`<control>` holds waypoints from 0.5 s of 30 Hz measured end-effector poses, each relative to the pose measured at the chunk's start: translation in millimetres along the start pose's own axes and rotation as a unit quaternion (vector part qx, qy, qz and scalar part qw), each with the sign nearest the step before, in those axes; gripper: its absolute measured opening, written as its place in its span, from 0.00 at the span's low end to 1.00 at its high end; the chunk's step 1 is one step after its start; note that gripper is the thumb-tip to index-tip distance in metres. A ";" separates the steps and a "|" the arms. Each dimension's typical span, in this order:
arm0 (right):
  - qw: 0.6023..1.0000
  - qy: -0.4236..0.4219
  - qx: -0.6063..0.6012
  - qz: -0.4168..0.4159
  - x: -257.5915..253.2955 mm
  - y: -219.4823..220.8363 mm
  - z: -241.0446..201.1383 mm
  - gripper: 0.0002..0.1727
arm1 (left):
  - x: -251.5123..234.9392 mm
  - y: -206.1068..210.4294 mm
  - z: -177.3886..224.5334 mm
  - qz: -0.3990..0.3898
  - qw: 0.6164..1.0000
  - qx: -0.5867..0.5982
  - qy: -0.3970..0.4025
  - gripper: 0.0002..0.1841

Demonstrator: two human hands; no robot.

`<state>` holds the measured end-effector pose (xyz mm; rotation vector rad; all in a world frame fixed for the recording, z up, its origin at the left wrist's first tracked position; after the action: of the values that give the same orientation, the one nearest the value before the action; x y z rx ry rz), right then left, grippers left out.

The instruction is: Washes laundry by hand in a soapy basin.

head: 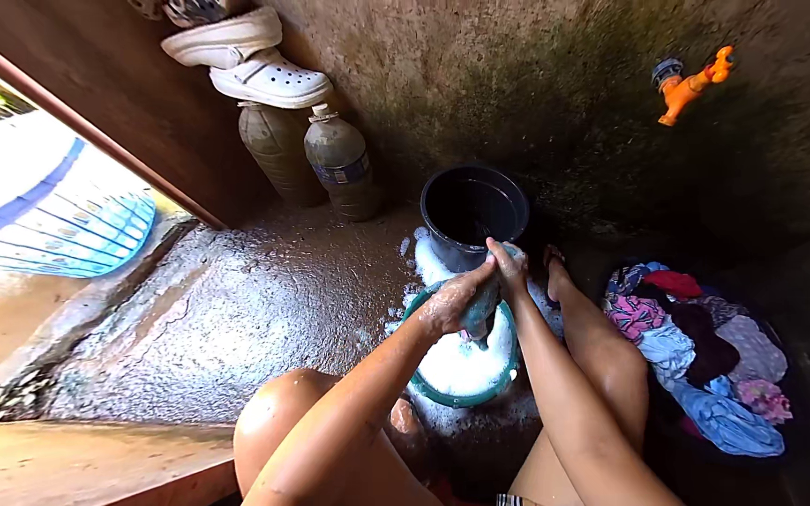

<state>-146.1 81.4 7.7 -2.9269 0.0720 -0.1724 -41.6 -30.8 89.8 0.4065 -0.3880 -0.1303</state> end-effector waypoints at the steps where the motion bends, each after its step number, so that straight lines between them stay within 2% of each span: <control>1: 0.999 -0.019 0.033 -0.020 -4.2 -8.1 7.1 0.23 | 3.6 0.0 6.1 -0.032 0.999 -0.026 0.020 0.19; 3: 0.993 -0.089 0.075 0.001 5.8 -22.8 16.3 0.16 | 6.5 -5.6 15.4 -0.041 0.994 -0.084 0.060 0.20; 4: 0.988 -0.136 0.048 0.055 18.4 -25.4 19.3 0.14 | 7.2 -7.7 17.6 -0.034 0.992 -0.096 0.071 0.21; 6: 0.977 -0.157 -0.068 0.131 46.9 -18.4 23.3 0.16 | 7.1 -9.0 17.6 -0.036 0.995 -0.055 0.076 0.23; 7: 0.977 -0.136 -0.119 0.108 60.6 -13.7 27.3 0.20 | 7.5 -6.6 16.5 -0.039 0.997 -0.012 0.065 0.24; 8: 0.984 -0.113 -0.128 0.042 70.9 -10.2 36.3 0.23 | 8.2 -3.7 15.0 -0.040 0.997 0.039 0.050 0.26; 10: 0.989 -0.059 -0.061 -0.124 81.1 -5.4 49.9 0.23 | 9.9 -4.1 10.1 -0.053 0.991 0.119 0.033 0.30; 12: 0.966 0.035 -0.064 -0.249 81.4 5.2 55.5 0.26 | 10.3 -13.1 8.5 -0.076 0.985 0.147 0.046 0.31; 13: 0.950 0.079 -0.080 -0.291 81.4 9.2 52.5 0.28 | 10.5 -18.5 10.4 -0.076 0.985 0.142 0.054 0.31; 15: 0.941 0.117 -0.102 -0.301 78.7 14.3 40.8 0.30 | 14.0 -25.2 15.9 -0.047 0.993 0.091 0.059 0.28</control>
<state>-63.6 71.0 -26.1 -3.0145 -0.8224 -0.6373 -36.2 -62.2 97.8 0.6103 -0.2639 -0.1630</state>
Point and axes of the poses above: each hand's wrist, its own x-axis away from the middle knuckle, its own y-axis out of the palm, z = x × y, the point moved 1 cm from there along -x, towards the middle knuckle, and after that the axes turned 4 degrees about y, right-handed, at the moved point
